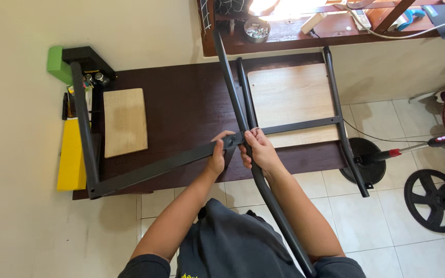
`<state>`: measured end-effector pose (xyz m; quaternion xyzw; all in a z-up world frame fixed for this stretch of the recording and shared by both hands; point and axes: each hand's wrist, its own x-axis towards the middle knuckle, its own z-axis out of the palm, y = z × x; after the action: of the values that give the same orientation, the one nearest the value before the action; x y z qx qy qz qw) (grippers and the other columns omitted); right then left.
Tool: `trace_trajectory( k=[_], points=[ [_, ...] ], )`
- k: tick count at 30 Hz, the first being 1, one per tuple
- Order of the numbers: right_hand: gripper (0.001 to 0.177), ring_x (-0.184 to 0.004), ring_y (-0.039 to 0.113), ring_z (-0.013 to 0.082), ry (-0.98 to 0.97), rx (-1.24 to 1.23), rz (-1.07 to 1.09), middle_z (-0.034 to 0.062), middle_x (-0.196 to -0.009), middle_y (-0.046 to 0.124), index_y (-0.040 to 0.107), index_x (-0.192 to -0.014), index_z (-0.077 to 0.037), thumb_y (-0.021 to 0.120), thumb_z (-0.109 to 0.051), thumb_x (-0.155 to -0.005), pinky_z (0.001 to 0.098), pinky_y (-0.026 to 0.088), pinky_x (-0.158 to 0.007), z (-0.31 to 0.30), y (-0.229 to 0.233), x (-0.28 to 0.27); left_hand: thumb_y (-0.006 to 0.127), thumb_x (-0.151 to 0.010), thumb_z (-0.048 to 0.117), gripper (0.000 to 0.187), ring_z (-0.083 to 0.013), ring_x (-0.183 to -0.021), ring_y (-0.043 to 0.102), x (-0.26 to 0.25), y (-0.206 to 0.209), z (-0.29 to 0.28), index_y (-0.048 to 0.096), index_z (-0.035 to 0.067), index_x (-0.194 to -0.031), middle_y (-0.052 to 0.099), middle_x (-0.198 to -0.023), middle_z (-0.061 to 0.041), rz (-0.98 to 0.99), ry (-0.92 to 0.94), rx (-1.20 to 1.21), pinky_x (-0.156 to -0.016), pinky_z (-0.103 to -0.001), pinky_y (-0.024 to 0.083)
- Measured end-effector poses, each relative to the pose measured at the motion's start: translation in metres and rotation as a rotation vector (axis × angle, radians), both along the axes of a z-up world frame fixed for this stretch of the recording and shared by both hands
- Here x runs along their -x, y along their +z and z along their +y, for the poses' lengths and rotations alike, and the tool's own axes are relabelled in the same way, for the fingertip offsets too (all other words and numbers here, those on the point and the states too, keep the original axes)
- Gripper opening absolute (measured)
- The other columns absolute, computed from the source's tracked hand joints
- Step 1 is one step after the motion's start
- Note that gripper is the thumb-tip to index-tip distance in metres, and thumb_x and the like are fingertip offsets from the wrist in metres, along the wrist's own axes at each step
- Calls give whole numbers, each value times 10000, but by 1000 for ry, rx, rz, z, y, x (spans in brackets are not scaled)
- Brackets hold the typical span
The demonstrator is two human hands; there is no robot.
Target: The person assembles a metal frame by hand, aligning two black tubular legs and tightening a bolt at their junction. The hands repeatedly adjust the frame and turn the bolt to secure the connection.
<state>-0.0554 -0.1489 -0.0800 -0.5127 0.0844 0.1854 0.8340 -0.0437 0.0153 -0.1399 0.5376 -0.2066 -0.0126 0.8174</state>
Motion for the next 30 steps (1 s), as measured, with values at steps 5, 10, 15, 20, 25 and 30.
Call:
trace_trajectory(
  k=[5, 10, 15, 20, 25, 30],
  points=[
    [238, -443, 490, 111, 13, -19, -11, 73, -723, 530, 371, -1033, -132, 504, -325, -1067, 268, 396, -360, -1, 3, 4, 476, -1073, 543, 560, -162, -954, 620, 6, 1, 1, 609, 0, -1084, 669, -959, -89, -3, 112, -164, -922, -312, 495],
    [249, -448, 492, 116, 2, -22, -12, 73, -725, 538, 377, -1033, -126, 510, -334, -1067, 268, 403, -363, -4, -1, 7, 400, -1065, 585, 589, -135, -981, 612, 11, -2, -3, 587, 34, -1156, 645, -1012, -56, -17, 132, -145, -926, -299, 488],
    [248, -441, 478, 111, -26, -53, 13, 54, -718, 526, 377, -1036, -163, 528, -360, -1052, 265, 401, -353, -10, -8, 7, 600, -974, 537, 657, -316, -1093, 616, 34, 31, 2, 565, -20, -1320, 643, -1166, -196, -254, 378, -664, -940, -404, 479],
    [248, -445, 484, 113, -33, -58, 15, 58, -724, 539, 378, -1028, -184, 540, -373, -1043, 268, 399, -353, -17, -9, 3, 689, -899, 555, 669, -355, -1086, 643, 76, 105, 13, 576, -15, -1231, 630, -1184, -204, -78, 45, -1629, -913, -459, 511],
    [260, -449, 478, 107, -33, -26, 47, 50, -726, 541, 390, -1033, -175, 543, -385, -1042, 264, 395, -362, -17, -8, 2, 731, -942, 489, 486, -336, -1058, 614, 61, 155, 31, 590, 78, -1158, 614, -1096, -148, -445, 182, -1544, -871, -485, 508],
    [254, -445, 472, 113, 7, -17, 22, 58, -712, 536, 405, -1050, -159, 541, -374, -1050, 263, 386, -362, -11, -4, 6, 836, -732, 454, 795, -359, -1151, 573, -25, 140, 51, 499, 77, -1345, 535, -1264, -203, -224, -209, -1406, -957, -459, 502]
  ],
)
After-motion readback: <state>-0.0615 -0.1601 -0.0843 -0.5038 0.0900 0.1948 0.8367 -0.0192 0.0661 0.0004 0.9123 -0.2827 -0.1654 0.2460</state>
